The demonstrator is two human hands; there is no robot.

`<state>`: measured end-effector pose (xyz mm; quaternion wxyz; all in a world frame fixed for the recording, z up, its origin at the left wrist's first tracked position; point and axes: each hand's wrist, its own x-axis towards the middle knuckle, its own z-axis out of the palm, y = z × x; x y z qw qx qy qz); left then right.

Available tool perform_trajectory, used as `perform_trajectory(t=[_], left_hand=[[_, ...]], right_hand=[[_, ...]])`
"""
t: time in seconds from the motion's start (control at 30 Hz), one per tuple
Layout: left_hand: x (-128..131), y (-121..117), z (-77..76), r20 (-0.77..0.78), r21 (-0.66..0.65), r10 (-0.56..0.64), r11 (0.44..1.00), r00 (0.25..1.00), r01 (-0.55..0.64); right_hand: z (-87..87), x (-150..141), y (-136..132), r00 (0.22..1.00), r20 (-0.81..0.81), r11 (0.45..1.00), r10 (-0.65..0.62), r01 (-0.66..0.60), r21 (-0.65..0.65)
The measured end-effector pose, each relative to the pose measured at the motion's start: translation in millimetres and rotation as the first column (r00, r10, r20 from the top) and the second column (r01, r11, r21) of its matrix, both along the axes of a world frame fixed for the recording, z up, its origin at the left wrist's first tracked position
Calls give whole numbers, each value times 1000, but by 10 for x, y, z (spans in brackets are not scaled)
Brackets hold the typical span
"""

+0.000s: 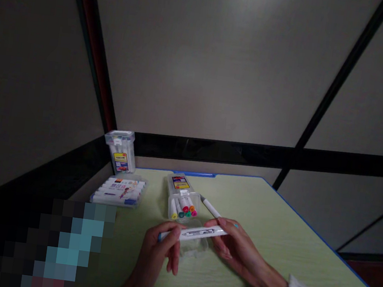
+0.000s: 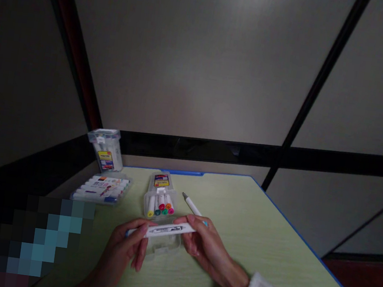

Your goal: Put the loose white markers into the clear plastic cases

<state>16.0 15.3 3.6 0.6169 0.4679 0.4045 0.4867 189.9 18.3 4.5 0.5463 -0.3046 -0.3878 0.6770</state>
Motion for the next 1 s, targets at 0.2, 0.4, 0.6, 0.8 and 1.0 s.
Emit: perform_trajectory(t=[0.2,0.4,0.6,0.8,1.0], left_hand=[[-6,-3,25,64,22,-100,995,993,99],[-25,6,-25,77,61,-116,992,990,112],[-28,-26,-27,72,64,-109,992,991,105],[-25,-9,-19,89,50,-104,994,991,100],[-36,7,-39,96,42,-121,992,988,118]], right_hand=[[-16,19,-11,997,57,998,-59,59,0],[-10,24,-38,994,86,997,-72,72,2],[12,15,-61,995,58,994,-87,91,-59],[39,2,-73,994,26,990,-103,105,-90],[19,4,-76,994,12,990,-107,108,-96]])
